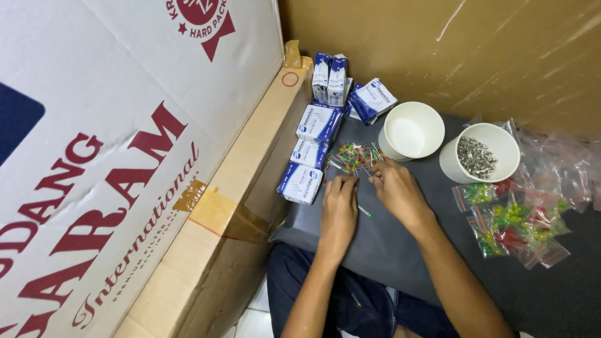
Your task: Sorting and bagging small LEDs and metal components into plastic bags.
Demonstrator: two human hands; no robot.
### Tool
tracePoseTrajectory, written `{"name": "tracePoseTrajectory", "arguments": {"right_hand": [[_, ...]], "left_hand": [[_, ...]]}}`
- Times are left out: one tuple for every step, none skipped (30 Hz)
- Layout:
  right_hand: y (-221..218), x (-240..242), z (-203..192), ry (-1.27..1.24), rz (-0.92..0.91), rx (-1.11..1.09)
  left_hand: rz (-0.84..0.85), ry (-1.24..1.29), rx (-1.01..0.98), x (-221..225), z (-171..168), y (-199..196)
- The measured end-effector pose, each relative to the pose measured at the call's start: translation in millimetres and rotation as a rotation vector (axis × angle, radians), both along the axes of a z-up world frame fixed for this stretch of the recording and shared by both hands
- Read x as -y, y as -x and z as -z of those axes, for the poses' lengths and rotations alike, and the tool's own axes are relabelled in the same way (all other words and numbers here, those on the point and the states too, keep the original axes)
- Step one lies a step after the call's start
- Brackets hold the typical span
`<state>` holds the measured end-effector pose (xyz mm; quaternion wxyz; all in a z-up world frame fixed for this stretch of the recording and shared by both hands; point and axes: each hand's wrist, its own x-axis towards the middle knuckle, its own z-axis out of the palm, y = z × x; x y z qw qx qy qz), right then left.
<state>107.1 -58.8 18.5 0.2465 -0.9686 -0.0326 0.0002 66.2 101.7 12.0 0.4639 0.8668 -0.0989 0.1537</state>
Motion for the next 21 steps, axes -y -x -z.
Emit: {"name": "tracePoseTrajectory", "arguments": {"right_hand": [[-2, 3, 1, 0.001, 0.002, 0.0], [-3, 5, 4, -0.011, 0.001, -0.001], [-3, 6, 6, -0.024, 0.0, -0.002], [-3, 5, 2, -0.023, -0.006, -0.005], [-2, 4, -1, -0.011, -0.005, -0.004], [1, 4, -4, 0.003, 0.0, -0.006], [2, 4, -5, 0.006, -0.002, -0.012], [2, 4, -6, 0.021, -0.011, -0.019], [2, 4, -7, 0.035, -0.021, -0.026], [3, 4, -10, 0.034, -0.019, -0.026], [4, 3, -13, 0.045, -0.026, -0.036], [6, 3, -16, 0.057, -0.034, -0.048], [6, 2, -15, 0.057, -0.034, -0.05], [7, 2, -15, 0.069, -0.038, -0.061], [8, 1, -15, 0.082, -0.042, -0.072], [8, 2, -13, 0.082, -0.037, -0.072], [8, 3, -10, 0.09, -0.043, -0.065], [8, 4, -8, 0.099, -0.052, -0.06], [10, 2, -9, 0.101, -0.05, -0.06], [11, 0, -10, 0.107, -0.067, -0.042], [13, -3, -11, 0.114, -0.084, -0.024]], "left_hand": [[0.002, 0.001, 0.0, -1, -3, -1], [0.009, 0.022, -0.005, -3, -5, 1], [0.015, 0.042, -0.009, -5, -7, 2], [0.009, 0.043, -0.012, -6, -9, 2], [0.011, 0.034, 0.0, -7, -11, 3], [0.017, 0.027, 0.009, -6, -13, 6], [0.015, 0.03, 0.003, -6, -15, 7], [0.013, 0.034, 0.002, -6, -18, 7], [0.01, 0.038, 0.002, -6, -22, 6], [0.012, 0.038, 0.002, -6, -21, 5], [0.009, 0.034, -0.004, -6, -21, 5], [0.005, 0.031, -0.012, -6, -20, 5], [0.006, 0.031, -0.014, -5, -18, 4], [-0.003, 0.029, -0.011, -4, -16, 4], [-0.011, 0.028, -0.007, -4, -14, 4], [-0.006, 0.029, -0.006, -4, -14, 4], [-0.005, 0.022, -0.002, -4, -13, 4], [-0.006, 0.016, 0.0, -4, -13, 4], [-0.005, 0.018, 0.0, -3, -12, 3], [-0.004, 0.02, 0.009, -3, -10, 3], [-0.003, 0.022, 0.018, -4, -9, 3]]}}
